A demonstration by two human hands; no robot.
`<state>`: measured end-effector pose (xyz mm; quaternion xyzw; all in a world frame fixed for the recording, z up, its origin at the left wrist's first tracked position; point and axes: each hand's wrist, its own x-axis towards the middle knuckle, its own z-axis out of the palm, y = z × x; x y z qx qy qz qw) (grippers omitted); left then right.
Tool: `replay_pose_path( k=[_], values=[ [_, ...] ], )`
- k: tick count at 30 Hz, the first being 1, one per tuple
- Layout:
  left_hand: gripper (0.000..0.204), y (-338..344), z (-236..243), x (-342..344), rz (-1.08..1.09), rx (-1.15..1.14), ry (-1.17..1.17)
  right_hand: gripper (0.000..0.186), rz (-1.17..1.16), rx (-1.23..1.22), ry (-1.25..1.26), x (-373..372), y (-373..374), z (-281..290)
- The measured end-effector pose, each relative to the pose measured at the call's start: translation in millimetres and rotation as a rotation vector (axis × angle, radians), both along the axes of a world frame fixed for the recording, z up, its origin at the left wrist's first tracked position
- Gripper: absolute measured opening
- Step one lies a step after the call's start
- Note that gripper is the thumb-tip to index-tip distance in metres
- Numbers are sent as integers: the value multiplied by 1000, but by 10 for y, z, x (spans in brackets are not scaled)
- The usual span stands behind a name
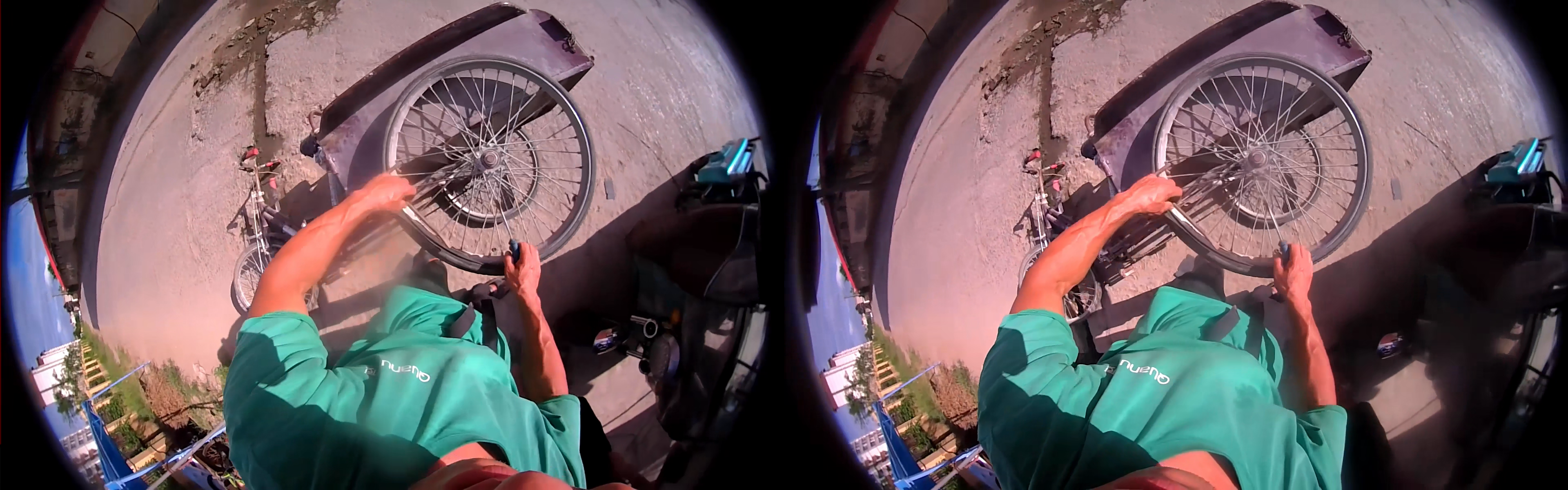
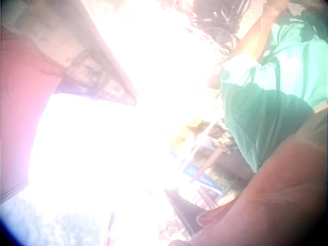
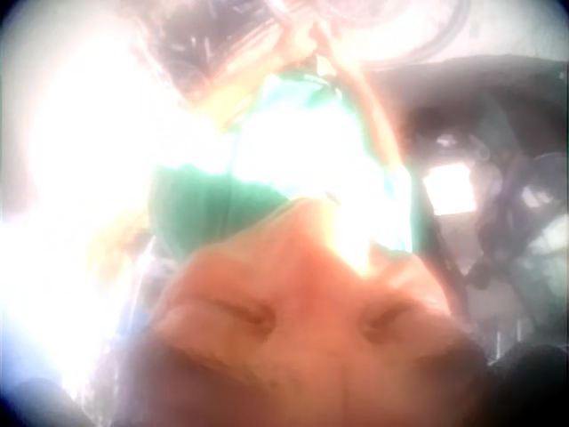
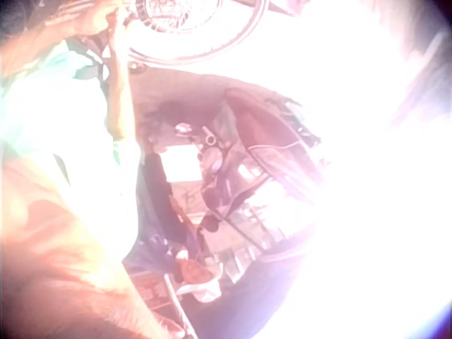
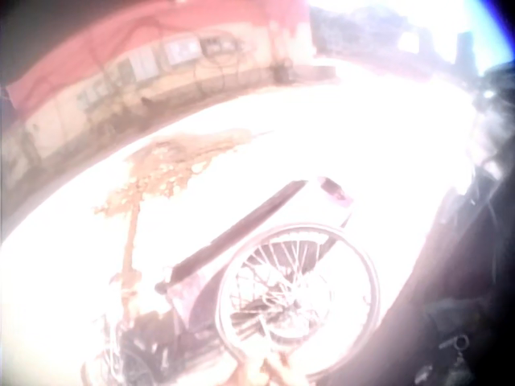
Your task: The person removes a tire from a bicycle wheel rim using a metal tool, pulls out the inner tube, and submerges the tube in a bowl of water to check for leaks.
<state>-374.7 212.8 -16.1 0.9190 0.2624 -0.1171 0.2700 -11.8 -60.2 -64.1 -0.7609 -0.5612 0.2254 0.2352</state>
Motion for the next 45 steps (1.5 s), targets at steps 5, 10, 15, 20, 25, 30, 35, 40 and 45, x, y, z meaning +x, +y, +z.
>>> replay_pose_path(
  k=[5,10,15,20,25,30,35,40,45],
  values=[
    [33,135,176,-1024,343,-262,-16,28,115,163,36,-510,-25,104],
    [32,-126,284,-1046,933,-354,-374,29,-85,-47,182,-640,47,102],
    [29,-869,402,-301,1086,-724,-761,56,-80,-301,627,-1126,602,628],
    [19,-1463,551,505,792,-489,-819,69,-16,-281,1018,-1448,783,835],
    [18,-1510,586,477,698,-237,-721,65,-114,-243,1025,-1407,800,620],
    [23,-1246,471,27,1141,-320,-804,59,-167,-319,820,-1160,614,476],
    [24,-397,-606,-1016,1494,-200,-819,50,-417,-404,745,-818,321,796],
    [21,392,-1255,-1410,1506,75,-577,35,-615,-325,792,-486,50,886],
    [22,843,-1298,-1221,1370,322,-227,33,-738,-282,716,-293,-489,578]
  ],
)
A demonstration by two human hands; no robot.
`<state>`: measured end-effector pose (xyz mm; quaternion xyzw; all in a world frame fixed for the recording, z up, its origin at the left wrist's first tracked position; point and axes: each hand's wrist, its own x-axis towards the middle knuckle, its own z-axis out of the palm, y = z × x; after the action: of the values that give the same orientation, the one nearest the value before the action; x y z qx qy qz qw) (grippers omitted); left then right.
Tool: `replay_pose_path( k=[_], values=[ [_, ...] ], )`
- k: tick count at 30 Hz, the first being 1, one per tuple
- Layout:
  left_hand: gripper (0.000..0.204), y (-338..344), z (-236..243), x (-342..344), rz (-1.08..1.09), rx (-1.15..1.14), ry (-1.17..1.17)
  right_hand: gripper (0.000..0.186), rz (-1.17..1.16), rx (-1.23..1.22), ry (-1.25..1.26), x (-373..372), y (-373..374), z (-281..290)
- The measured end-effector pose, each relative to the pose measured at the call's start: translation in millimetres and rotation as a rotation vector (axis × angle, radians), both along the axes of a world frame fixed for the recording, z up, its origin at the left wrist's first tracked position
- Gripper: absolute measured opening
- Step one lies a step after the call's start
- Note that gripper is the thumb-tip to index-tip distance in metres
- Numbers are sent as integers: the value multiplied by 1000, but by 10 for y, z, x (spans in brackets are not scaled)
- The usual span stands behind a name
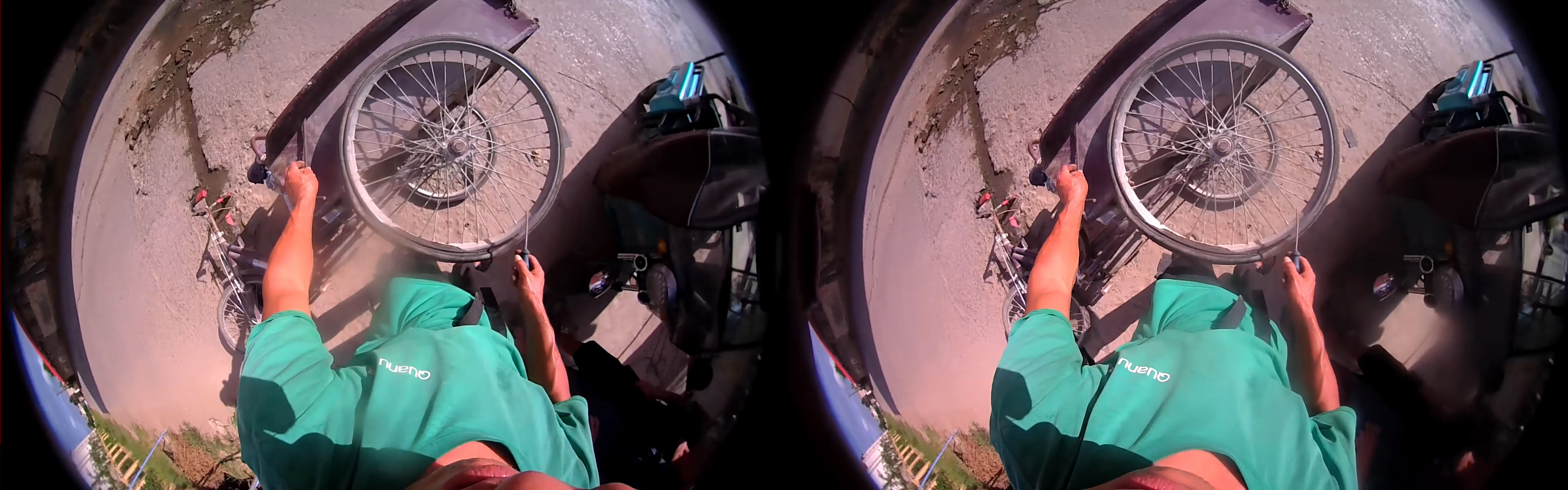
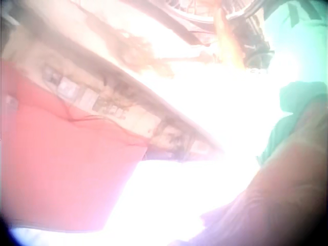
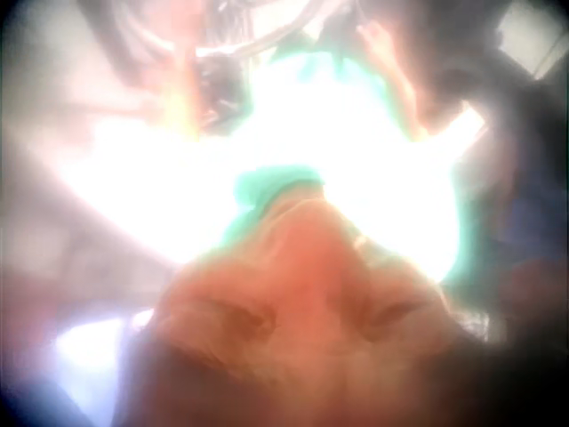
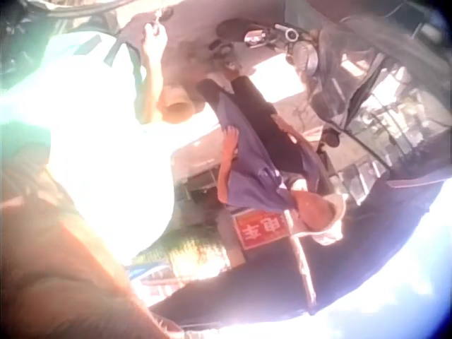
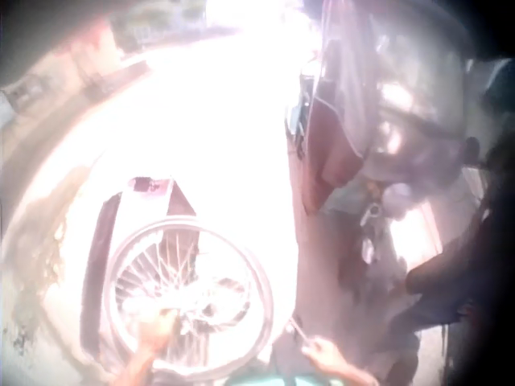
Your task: The person removes a tire from a bicycle wheel rim using a metal tool, pulls out the inner tube, and submerges the tube in a bowl of water to check for leaks.
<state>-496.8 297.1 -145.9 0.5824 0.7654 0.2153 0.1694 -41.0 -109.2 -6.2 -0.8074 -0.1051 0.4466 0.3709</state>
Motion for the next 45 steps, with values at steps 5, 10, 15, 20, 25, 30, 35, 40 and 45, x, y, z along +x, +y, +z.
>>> replay_pose_path(
  k=[5,10,15,20,25,30,35,40,45],
  values=[
    [20,192,-94,-83,-126,-21,57,36,-79,-29,-46,-87,-390,29],
    [22,257,66,-87,-189,0,-15,39,-187,-86,-48,-222,-692,167],
    [23,300,705,623,-391,278,-159,35,-241,-81,3,-195,-854,182],
    [17,-439,1664,2573,-1059,201,-347,36,-213,-85,40,-133,-1026,26],
    [23,-1222,1776,4410,-1729,334,-209,39,-195,-52,66,-57,-1058,1],
    [29,-1616,1373,5568,-2259,403,271,45,-88,-59,-11,104,-1027,207],
    [33,-1664,1063,6044,-2407,313,482,49,-90,40,-25,287,-1121,157],
    [43,-1812,1119,6443,-2283,-143,978,42,-68,123,45,604,-1158,-30],
    [50,-1691,1238,6781,-2165,-334,1134,45,40,183,93,1108,-951,-79]
  ],
)
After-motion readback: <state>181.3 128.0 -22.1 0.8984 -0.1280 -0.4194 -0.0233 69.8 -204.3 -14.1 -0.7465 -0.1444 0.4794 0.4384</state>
